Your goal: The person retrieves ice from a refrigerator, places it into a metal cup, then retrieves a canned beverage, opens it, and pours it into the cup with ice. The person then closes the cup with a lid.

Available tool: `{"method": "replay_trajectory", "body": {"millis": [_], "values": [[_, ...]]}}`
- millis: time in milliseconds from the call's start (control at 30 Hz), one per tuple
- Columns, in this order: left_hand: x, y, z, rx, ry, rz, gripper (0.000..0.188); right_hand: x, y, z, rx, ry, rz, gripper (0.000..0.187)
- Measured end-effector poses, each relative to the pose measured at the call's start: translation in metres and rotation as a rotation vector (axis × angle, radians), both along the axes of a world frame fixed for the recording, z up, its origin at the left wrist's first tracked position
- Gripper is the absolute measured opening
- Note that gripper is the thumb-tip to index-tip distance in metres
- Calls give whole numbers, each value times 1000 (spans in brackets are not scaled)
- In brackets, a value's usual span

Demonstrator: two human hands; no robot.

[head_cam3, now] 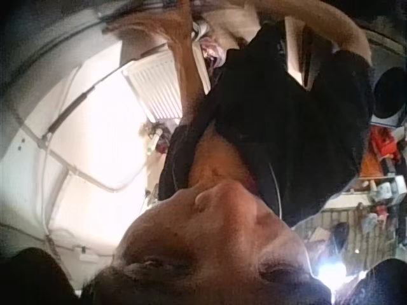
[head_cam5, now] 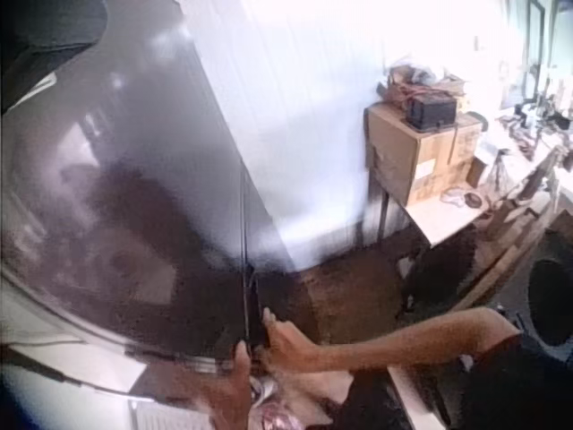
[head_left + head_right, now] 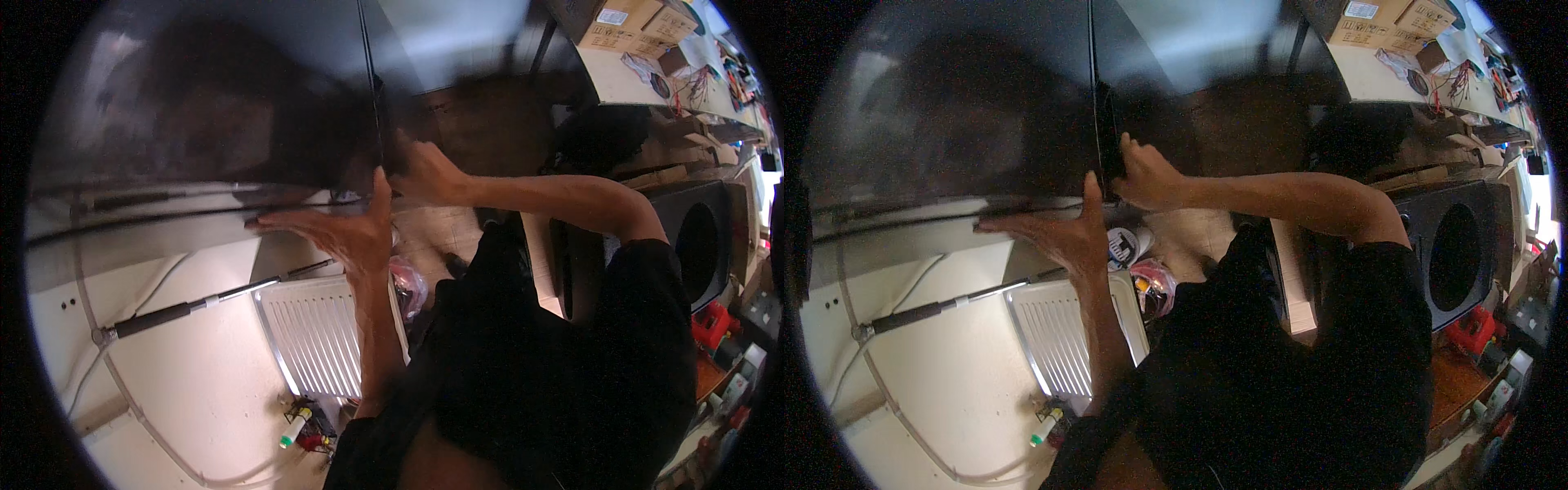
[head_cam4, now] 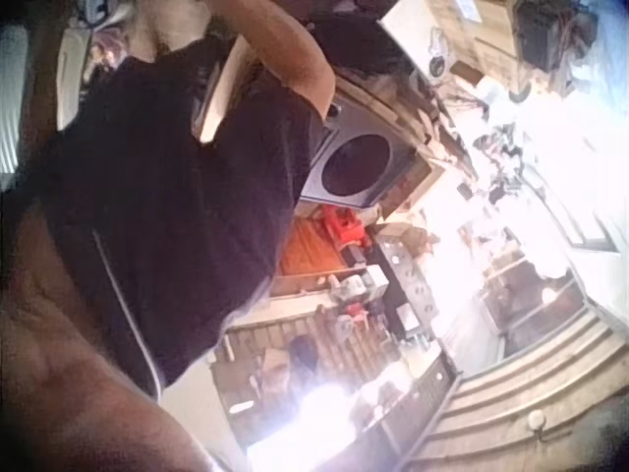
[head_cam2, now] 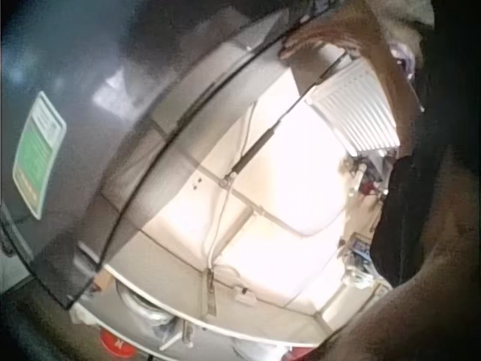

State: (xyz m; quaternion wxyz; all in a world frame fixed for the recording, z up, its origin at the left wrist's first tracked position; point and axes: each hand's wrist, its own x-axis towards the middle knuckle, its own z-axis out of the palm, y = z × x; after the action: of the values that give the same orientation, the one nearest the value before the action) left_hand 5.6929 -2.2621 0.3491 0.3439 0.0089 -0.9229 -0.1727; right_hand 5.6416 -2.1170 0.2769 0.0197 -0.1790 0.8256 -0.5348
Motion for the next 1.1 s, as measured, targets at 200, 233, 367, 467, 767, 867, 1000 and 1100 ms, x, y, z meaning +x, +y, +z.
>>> {"method": "replay_trajectory", "body": {"millis": [200, 233, 367, 467, 767, 867, 1000, 1100], "values": [[0, 5, 2, -83, 27, -25, 135, 3, 16, 32, -41, -228, 16, 80], [3, 8, 6, -72, -3, -4, 133, 2, 16, 37, -17, -249, 37, 81], [14, 16, 16, -38, -99, 20, 118, 5, 33, 42, 64, -290, 16, 80], [7, 13, -4, 91, -55, -6, 106, 6, 80, 46, 171, -336, -54, 78], [13, 36, -6, 379, 52, 89, 98, -10, 199, 41, 115, -171, 38, 67], [21, 40, -5, 246, -30, 82, 99, -19, 226, 39, 100, -184, 14, 63], [32, 44, -10, 120, -100, 32, 101, -28, 261, 37, 142, -213, -38, 60], [49, 41, -25, 162, -201, 86, 99, -33, 284, 33, 105, -163, -152, 50]]}}
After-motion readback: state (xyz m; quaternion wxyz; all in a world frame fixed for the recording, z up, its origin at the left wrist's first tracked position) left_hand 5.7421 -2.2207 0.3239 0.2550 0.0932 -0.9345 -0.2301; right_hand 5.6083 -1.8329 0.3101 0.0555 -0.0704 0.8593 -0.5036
